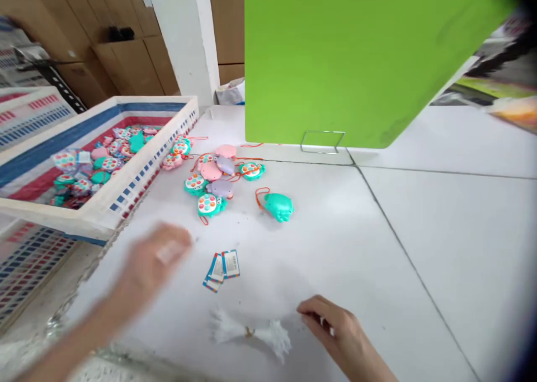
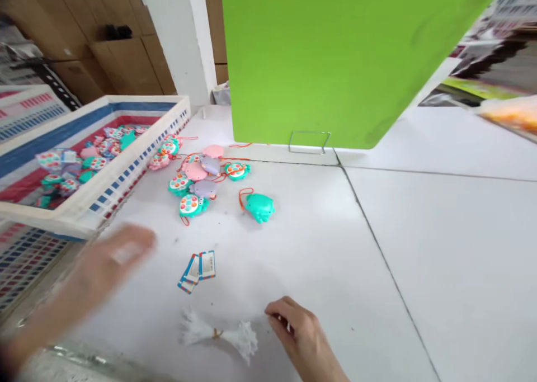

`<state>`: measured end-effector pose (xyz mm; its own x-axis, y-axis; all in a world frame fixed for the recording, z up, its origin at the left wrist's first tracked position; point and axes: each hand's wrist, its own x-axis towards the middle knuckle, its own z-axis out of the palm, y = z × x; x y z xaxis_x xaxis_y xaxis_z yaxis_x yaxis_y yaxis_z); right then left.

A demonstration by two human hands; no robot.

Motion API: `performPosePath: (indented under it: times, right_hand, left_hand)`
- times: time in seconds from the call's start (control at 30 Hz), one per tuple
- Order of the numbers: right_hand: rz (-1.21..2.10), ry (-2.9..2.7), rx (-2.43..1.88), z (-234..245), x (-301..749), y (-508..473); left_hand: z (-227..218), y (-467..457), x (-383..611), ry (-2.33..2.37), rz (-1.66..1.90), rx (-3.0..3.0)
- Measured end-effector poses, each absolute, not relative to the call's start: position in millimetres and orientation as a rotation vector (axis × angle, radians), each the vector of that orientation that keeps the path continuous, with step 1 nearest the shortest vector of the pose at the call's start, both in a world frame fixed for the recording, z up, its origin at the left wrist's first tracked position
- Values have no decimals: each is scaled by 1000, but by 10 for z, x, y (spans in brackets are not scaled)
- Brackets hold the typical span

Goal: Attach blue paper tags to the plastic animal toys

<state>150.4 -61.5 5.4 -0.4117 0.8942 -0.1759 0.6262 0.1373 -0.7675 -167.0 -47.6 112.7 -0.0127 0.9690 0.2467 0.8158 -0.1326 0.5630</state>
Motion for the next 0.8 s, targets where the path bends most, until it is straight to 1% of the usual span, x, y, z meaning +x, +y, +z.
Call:
performPosePath:
  times: [0.07,0.13,0.2,0.33,0.53,0.67,0.8]
  right_hand:
    - [1131,-2172,-1418,-3,1471,-684]
    - [1115,-2205,-1383,-57,1445,-745]
    - [1088,-2216,-1338,-93,1410,-784]
    - [968,-2267,-1274,-103,1285,-783]
    - [886,-2384,-1359,-75,1154,-710]
    - [766,-2394,-1339,-52,1161,-704]
    - [621,-2374,-1340,-27,1208,-680]
  left_hand:
    - [500,-783,-1144,1499,455,2176]
    - [44,-982,-754,1478,237,2200]
    - [-193,-1055,-547,1550,140,2243]
    - [-259,-1013,-505,1594,142,2376]
    - [-355,-1017,-583,1523,245,2474]
    - [-451,-1050,-603,1503,322,2436]
    - [-499,-1062,-597,1540,281,2359]
